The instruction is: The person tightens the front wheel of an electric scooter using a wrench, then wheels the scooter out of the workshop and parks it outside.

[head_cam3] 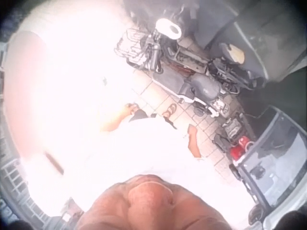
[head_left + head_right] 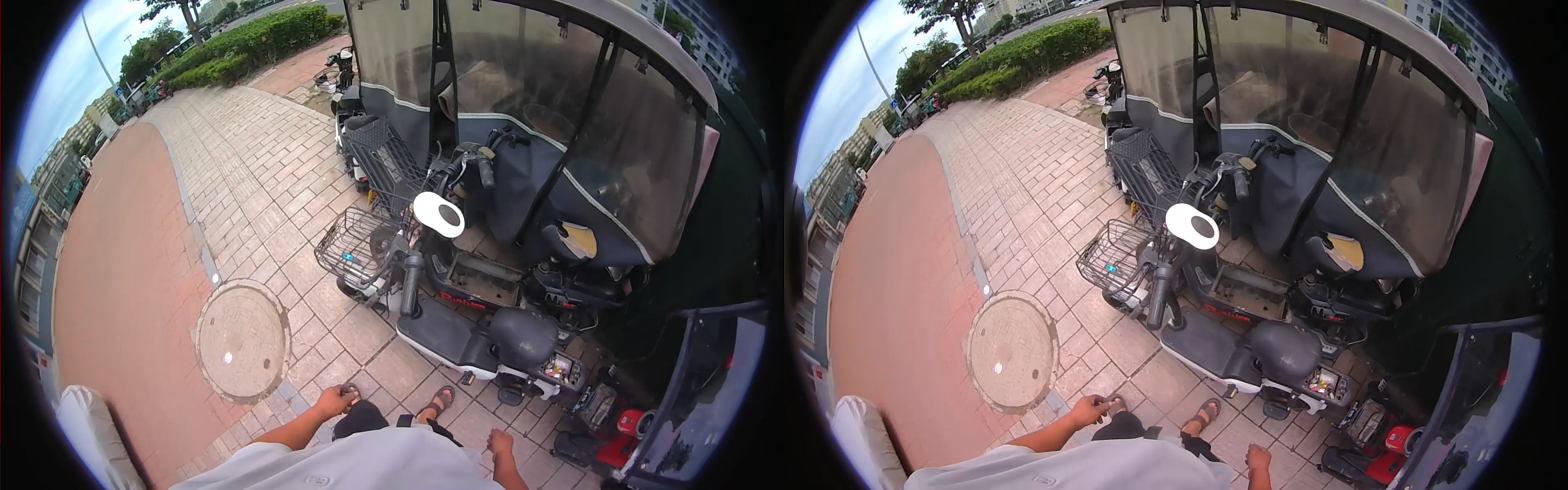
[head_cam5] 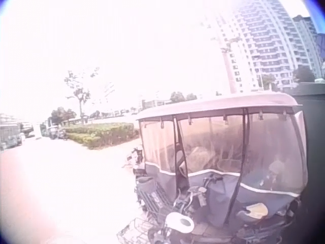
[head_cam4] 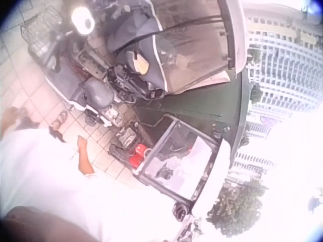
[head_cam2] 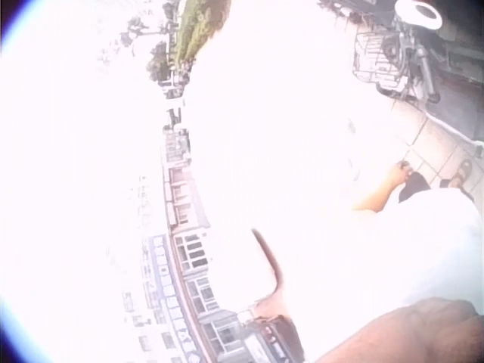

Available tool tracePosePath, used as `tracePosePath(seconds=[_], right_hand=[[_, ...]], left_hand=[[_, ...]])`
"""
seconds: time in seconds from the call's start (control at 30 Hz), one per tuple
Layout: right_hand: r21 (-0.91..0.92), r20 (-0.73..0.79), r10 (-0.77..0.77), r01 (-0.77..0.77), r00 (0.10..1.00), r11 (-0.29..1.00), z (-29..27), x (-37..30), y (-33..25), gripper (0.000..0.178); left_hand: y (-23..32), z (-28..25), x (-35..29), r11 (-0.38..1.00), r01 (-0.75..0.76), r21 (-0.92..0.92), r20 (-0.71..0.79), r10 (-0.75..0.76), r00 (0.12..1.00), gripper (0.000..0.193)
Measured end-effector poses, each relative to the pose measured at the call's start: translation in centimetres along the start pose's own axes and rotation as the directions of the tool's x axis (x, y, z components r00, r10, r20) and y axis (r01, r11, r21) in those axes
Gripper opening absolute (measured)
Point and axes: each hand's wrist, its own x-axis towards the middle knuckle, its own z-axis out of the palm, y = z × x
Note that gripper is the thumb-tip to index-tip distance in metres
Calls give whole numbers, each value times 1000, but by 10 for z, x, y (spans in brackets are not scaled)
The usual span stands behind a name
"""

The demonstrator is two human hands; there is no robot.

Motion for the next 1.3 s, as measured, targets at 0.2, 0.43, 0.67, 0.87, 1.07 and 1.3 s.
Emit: tracePosePath(seconds=[0.2, 0.43, 0.67, 0.87, 1.07, 1.3], right_hand=[[18, 90, 163, -165, 983, 986, 58, 4, -37, 24], [-421, 18, 85, -70, 996, 904, 203, 8, -48, 22], [-584, 228, 75, 75, 971, 808, 418, -54, -124, 29], [-830, 404, 15, 360, 915, 427, 530, -37, -183, 49], [-894, 448, 108, 447, 888, 30, 627, 61, -211, 40], [-738, 635, -157, 654, 756, 166, 890, 37, -408, 44]], left_hand=[[-330, -102, -84, 228, -370, 901, 356, 101, 929, 22], [-462, -139, -171, 930, 280, 240, -189, -238, 953, 22], [-406, -231, -80, 917, 397, -47, -500, -366, 785, 30], [-340, -361, 29, 969, 155, -191, -662, -243, 709, 29], [-255, -460, 64, 630, 273, -727, -208, -581, 787, 33], [-269, -535, 127, 691, 407, -597, -211, -625, 751, 32]])
